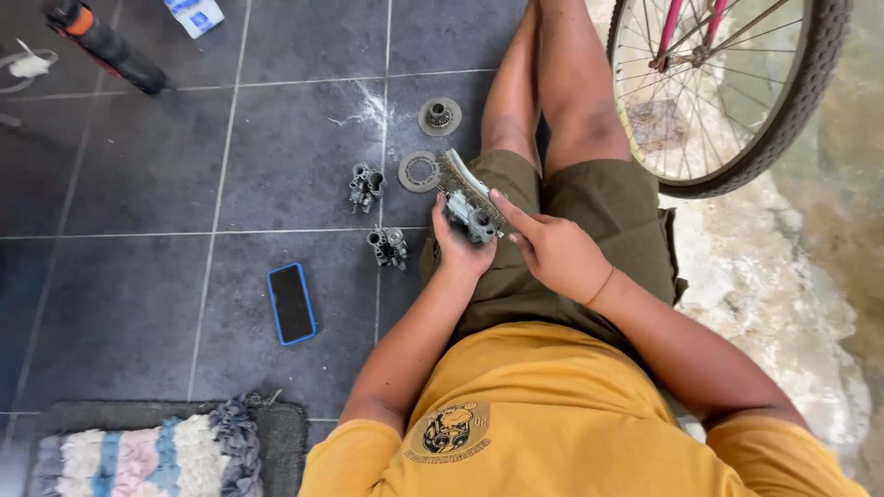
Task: Cleaning a motorcycle carburetor body using a wire brush to remove dirt and oxidation while sitting on the floor.
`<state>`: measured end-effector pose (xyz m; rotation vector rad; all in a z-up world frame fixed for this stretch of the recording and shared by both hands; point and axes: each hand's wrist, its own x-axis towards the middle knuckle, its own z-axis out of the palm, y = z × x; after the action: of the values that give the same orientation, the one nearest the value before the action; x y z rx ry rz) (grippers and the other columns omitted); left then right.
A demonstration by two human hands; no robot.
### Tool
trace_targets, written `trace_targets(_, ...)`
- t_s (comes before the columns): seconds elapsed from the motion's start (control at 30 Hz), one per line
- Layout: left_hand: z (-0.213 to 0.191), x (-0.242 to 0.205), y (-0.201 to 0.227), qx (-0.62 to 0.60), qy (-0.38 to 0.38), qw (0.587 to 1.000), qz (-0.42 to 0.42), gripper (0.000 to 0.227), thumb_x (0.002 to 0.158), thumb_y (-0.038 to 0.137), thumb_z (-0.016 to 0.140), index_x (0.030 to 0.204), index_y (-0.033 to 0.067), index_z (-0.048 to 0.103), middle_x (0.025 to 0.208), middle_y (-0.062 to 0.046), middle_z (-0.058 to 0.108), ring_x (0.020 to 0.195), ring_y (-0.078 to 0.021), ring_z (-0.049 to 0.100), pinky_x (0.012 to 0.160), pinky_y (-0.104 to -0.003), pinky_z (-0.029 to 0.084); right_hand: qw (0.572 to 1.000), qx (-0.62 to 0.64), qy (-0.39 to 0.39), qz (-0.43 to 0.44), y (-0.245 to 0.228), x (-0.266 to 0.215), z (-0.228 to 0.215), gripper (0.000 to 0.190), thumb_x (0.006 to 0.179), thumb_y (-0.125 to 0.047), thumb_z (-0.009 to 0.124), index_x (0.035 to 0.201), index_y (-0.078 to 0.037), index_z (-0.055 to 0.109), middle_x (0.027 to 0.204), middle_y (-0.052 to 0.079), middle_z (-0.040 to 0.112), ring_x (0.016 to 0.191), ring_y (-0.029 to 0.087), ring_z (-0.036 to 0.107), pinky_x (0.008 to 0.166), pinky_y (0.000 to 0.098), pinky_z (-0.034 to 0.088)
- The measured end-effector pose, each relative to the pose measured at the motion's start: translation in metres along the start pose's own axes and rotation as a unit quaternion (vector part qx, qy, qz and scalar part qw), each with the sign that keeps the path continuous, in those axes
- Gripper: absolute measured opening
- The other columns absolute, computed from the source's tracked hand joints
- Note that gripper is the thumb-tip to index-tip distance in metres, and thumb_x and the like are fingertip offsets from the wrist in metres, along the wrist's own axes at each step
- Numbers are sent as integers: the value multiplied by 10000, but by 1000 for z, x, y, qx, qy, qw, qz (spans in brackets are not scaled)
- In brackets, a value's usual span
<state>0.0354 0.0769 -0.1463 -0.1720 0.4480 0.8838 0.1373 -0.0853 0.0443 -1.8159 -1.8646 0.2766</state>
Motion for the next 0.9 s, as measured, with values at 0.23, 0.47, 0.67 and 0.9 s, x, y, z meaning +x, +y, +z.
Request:
trace_targets(0.23, 23, -40, -2, 76, -77, 994, -26, 694, 829, 627, 714, 1256, 82, 679, 1158, -211, 705, 1082, -422, 675, 861, -575, 591, 998, -17, -62, 14, -16, -54, -24, 570, 986, -106, 532, 1552, -157, 483, 796, 217, 715, 673, 376, 743, 587, 433, 617)
trace_targets(0.47, 1, -16, -7, 52, -50, 997, -8, 668, 871, 584, 726, 1315, 95, 622, 1287, -182, 666, 1167, -427, 632, 950, -612, 538, 999, 18, -17, 34, 0, -67, -29, 608, 959, -144, 602, 1557, -183, 499, 828, 211, 735, 737, 382, 742, 616, 461, 605)
trace_targets(0.67, -19, -6, -10, 56, -76, 995, -31, 609, 833, 529, 774, 1275, 124, 669, 1301, -146, 677, 1195, -415, 635, 1069, -603, 496, 992, -122, -17, 16, -2, -31, -6, 550, 1025, -189, 506, 1574, -231, 481, 769, 145, 678, 598, 317, 704, 529, 430, 594)
trace_targets(0.9, -1, -9, -4, 37, -55, 998, -11, 537, 873, 525, 739, 1250, 145, 697, 1281, -110, 708, 1166, -365, 669, 1078, -546, 519, 989, -126, -61, 54, -6, -47, -5, 559, 1041, -195, 469, 1597, -246, 436, 770, 148, 672, 567, 302, 695, 509, 394, 600)
